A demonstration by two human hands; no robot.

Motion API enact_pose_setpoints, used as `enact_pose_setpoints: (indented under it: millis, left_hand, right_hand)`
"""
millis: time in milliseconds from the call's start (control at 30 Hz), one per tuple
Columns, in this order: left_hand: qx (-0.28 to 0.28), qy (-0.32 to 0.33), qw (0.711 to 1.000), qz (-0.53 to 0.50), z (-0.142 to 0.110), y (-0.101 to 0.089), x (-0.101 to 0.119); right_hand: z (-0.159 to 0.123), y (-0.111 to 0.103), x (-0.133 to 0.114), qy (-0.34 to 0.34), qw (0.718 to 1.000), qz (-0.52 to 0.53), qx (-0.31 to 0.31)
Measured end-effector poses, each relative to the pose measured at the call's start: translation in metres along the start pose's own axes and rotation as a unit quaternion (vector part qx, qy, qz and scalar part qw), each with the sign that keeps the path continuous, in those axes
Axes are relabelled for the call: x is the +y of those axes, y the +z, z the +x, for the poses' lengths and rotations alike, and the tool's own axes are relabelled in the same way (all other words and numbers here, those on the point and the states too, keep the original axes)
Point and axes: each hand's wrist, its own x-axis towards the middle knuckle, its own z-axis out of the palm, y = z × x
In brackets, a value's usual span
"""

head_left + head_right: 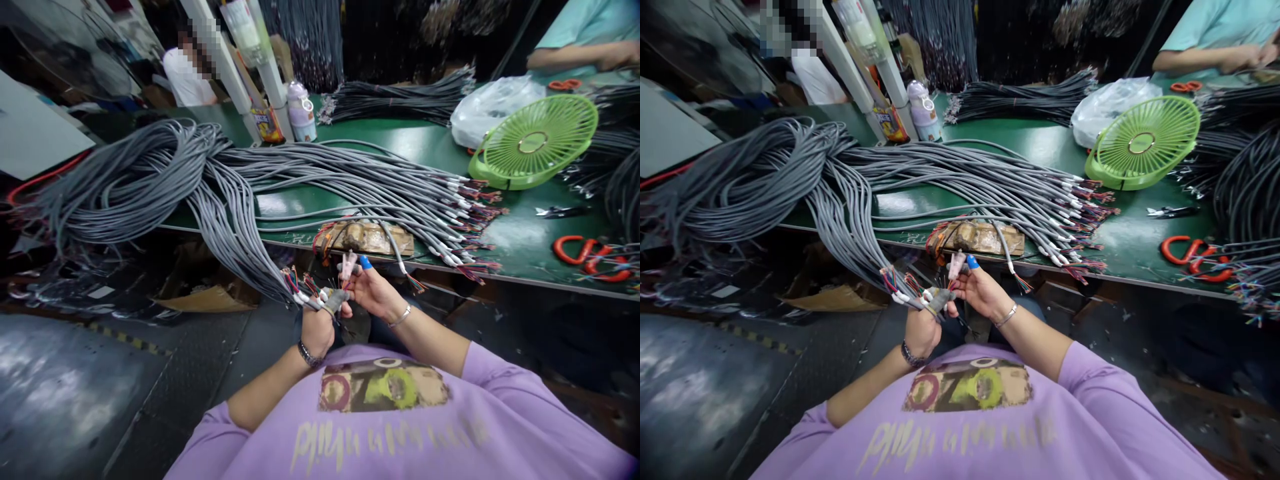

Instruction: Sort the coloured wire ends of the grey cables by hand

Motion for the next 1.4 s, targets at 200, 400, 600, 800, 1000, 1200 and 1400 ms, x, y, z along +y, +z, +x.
enact_pose_setpoints:
  millis: [200,400,600,800,1000,1200,1400]
  left_hand:
    - [-0.023,0.03,0.998,0.05,-0.006,-0.01,-0.007]
    - [-0.107,-0.046,0.988,0.097,-0.005,-0.013,0.002]
    - [-0.095,-0.049,0.991,0.082,-0.004,-0.013,0.002]
    - [-0.039,-0.018,0.998,0.036,-0.004,-0.012,-0.003]
    - [-0.012,-0.007,1.0,0.003,-0.001,-0.01,-0.001]
    - [0.009,-0.018,0.999,-0.027,-0.002,-0.008,0.004]
    - [0.008,-0.01,0.999,-0.039,-0.001,-0.003,0.006]
  right_hand:
    - [-0.023,-0.005,0.009,-0.06,0.982,-0.177,-0.03]
    - [-0.032,0.003,0.003,-0.101,0.945,-0.307,-0.05]
    - [-0.029,0.002,0.004,-0.112,0.936,-0.334,0.021]
    - [-0.031,0.001,0.007,-0.13,0.934,-0.328,0.055]
    - [-0.032,0.001,0.007,-0.133,0.937,-0.319,0.049]
    - [-0.025,-0.008,0.006,-0.09,0.971,-0.215,0.057]
    - [0.0,-0.009,-0.007,-0.006,0.992,-0.1,0.077]
